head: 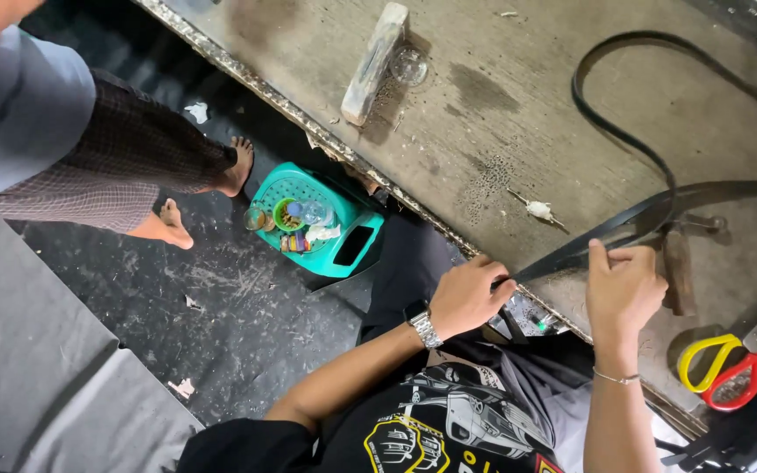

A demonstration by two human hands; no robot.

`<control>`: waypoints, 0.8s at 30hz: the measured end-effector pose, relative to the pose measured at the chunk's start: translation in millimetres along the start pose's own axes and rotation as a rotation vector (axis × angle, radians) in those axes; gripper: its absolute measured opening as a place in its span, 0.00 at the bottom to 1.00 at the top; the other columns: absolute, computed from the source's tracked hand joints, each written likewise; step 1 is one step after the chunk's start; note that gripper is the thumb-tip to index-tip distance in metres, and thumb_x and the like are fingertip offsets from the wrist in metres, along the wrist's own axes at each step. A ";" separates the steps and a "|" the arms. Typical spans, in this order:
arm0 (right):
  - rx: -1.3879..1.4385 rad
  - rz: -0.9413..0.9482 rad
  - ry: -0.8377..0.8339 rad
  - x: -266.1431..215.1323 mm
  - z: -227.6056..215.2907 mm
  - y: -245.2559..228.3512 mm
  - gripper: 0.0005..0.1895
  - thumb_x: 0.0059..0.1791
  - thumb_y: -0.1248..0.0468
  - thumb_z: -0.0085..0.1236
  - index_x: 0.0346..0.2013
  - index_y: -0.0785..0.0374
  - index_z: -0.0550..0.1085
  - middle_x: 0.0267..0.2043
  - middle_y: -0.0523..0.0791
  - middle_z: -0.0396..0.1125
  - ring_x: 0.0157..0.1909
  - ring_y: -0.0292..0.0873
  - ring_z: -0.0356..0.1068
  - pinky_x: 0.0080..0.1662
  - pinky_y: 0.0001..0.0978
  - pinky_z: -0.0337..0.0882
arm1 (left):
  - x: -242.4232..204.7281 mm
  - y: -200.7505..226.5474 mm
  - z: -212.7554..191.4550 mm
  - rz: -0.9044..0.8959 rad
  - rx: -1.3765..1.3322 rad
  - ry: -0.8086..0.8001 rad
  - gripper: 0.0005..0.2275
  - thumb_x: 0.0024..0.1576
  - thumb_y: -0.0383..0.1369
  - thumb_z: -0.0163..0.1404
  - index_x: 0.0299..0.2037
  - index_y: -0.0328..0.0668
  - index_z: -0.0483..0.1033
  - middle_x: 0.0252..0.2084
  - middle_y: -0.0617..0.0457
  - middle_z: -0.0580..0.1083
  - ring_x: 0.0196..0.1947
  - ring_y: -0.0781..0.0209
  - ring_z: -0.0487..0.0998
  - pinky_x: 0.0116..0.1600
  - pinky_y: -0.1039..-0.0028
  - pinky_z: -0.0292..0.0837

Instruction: Hammering metal rivets into a black leather strap on a workshop bench to secure components.

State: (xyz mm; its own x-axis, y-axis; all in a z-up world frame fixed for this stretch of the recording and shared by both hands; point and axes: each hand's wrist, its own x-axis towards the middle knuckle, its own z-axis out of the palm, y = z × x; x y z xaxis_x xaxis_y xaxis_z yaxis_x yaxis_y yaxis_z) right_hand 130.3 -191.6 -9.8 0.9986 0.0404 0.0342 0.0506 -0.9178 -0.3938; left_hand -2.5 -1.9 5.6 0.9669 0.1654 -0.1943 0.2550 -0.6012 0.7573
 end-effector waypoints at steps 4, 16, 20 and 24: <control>-0.078 -0.202 0.209 -4.4 -5.1 -21.7 0.11 0.59 0.56 0.70 0.41 0.55 0.76 0.25 0.36 0.67 0.24 0.45 0.68 0.32 0.40 0.66 | -2.2 -8.0 1.7 -0.004 -0.051 -0.071 0.18 0.63 0.44 0.41 0.44 0.42 0.81 0.44 0.47 0.78 0.33 0.52 0.80 0.30 0.61 0.74; 0.239 -0.587 0.208 89.6 22.0 -166.7 0.02 0.54 0.65 0.58 0.38 0.54 0.78 0.38 0.39 0.70 0.39 0.41 0.71 0.41 0.35 0.68 | 2.8 -6.6 -15.6 0.042 -0.160 -0.202 0.24 0.62 0.48 0.36 0.42 0.33 0.79 0.29 0.49 0.77 0.27 0.59 0.77 0.29 0.69 0.67; 0.172 -0.598 -0.016 137.2 58.8 -198.0 0.09 0.55 0.62 0.55 0.44 0.61 0.80 0.42 0.45 0.69 0.46 0.46 0.68 0.43 0.43 0.69 | 2.9 -14.5 -11.7 0.089 -0.158 -0.198 0.23 0.65 0.46 0.36 0.47 0.33 0.78 0.20 0.53 0.76 0.23 0.61 0.80 0.28 0.73 0.71; 0.062 -0.712 -0.034 166.4 91.4 -234.3 0.11 0.53 0.60 0.61 0.47 0.61 0.81 0.42 0.46 0.70 0.48 0.47 0.67 0.42 0.44 0.72 | 3.6 -18.7 -10.2 0.110 -0.173 -0.196 0.20 0.65 0.43 0.41 0.48 0.30 0.77 0.29 0.48 0.78 0.23 0.61 0.76 0.28 0.71 0.70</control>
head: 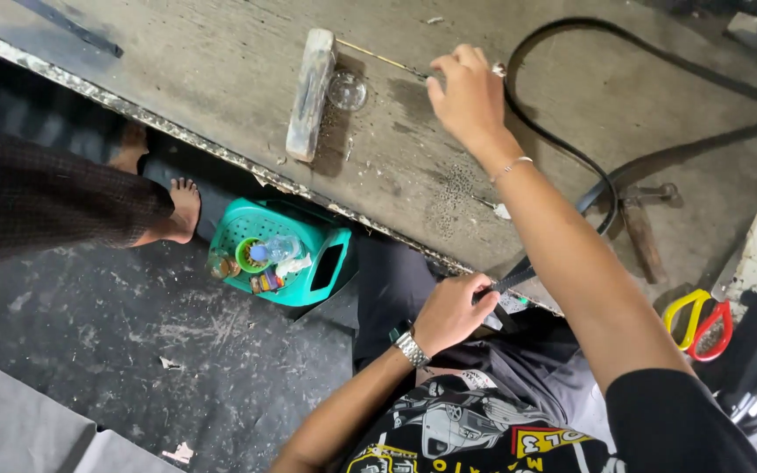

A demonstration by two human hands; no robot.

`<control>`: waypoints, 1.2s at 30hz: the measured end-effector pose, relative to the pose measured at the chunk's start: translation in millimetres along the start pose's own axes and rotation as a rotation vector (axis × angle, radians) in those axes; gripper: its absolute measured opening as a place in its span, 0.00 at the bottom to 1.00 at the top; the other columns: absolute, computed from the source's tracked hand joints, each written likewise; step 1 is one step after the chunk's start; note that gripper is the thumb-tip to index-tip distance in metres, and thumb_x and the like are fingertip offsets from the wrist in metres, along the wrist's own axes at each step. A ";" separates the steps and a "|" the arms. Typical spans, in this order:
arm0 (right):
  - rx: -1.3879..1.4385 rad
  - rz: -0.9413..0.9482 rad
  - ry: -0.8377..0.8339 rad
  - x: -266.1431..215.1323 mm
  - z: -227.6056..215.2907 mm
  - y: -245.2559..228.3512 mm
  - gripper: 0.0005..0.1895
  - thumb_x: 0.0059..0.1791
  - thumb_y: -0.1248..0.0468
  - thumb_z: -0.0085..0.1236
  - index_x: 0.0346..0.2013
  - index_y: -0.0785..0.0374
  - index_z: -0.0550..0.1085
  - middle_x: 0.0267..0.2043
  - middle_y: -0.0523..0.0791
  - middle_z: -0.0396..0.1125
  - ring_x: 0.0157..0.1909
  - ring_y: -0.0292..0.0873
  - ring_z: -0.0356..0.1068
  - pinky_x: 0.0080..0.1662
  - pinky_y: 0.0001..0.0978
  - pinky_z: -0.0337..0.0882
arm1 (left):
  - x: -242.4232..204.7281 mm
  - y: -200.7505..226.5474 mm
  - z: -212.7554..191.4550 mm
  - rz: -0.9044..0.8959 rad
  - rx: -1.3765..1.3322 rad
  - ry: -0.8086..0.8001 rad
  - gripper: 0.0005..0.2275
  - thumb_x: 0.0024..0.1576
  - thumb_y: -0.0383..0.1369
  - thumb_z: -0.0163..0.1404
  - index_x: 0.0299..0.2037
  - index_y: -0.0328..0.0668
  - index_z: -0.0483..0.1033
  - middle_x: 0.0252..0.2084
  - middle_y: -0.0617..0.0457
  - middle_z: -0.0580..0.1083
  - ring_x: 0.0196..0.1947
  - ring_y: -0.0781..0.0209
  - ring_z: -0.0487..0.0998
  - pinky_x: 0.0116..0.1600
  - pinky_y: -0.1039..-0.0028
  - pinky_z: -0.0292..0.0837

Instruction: Hammering metal rivets into a black leather strap on a workshop bench to secure components.

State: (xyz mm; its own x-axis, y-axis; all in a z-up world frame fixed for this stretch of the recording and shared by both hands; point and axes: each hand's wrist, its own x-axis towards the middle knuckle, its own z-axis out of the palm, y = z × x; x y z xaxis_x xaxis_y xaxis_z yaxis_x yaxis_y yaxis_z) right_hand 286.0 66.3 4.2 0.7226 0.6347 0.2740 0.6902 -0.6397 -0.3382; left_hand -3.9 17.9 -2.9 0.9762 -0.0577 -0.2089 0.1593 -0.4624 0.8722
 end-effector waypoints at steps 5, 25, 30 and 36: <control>-0.104 -0.051 0.013 16.7 39.1 5.5 0.06 0.52 0.62 0.62 0.39 0.61 0.80 0.40 0.45 0.67 0.46 0.48 0.64 0.35 0.46 0.70 | -1.0 4.1 -8.0 0.001 0.005 -0.015 0.21 0.63 0.42 0.41 0.51 0.30 0.77 0.38 0.45 0.80 0.29 0.56 0.80 0.31 0.66 0.73; 0.931 0.681 -0.031 -218.4 -102.8 23.9 0.09 0.56 0.59 0.54 0.34 0.59 0.76 0.23 0.39 0.64 0.27 0.33 0.62 0.35 0.23 0.63 | -10.4 15.5 -6.7 -0.298 -0.182 0.012 0.16 0.61 0.46 0.46 0.42 0.42 0.77 0.37 0.37 0.80 0.46 0.36 0.81 0.48 0.52 0.77; 0.582 0.689 0.162 -291.3 -132.6 28.5 0.03 0.53 0.64 0.61 0.39 0.57 0.80 0.31 0.43 0.74 0.34 0.36 0.72 0.41 0.27 0.71 | -16.8 41.5 -13.6 -0.344 0.071 0.085 0.22 0.63 0.52 0.38 0.38 0.39 0.73 0.34 0.38 0.80 0.41 0.37 0.83 0.46 0.51 0.75; -0.010 0.328 0.384 -342.0 -132.9 39.1 0.04 0.50 0.68 0.64 0.35 0.57 0.77 0.31 0.39 0.70 0.33 0.40 0.70 0.39 0.30 0.69 | -11.1 30.4 8.0 -0.161 0.481 0.276 0.18 0.63 0.49 0.44 0.33 0.45 0.76 0.29 0.51 0.78 0.35 0.48 0.82 0.38 0.60 0.78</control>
State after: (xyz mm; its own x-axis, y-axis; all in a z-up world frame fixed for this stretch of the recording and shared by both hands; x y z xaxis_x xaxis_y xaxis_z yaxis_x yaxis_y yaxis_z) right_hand 71.1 -233.3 16.9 0.8627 0.1952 0.4666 0.4231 -0.7840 -0.4542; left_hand -11.2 -2.5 22.4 0.9576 0.2497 -0.1434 0.2875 -0.8001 0.5264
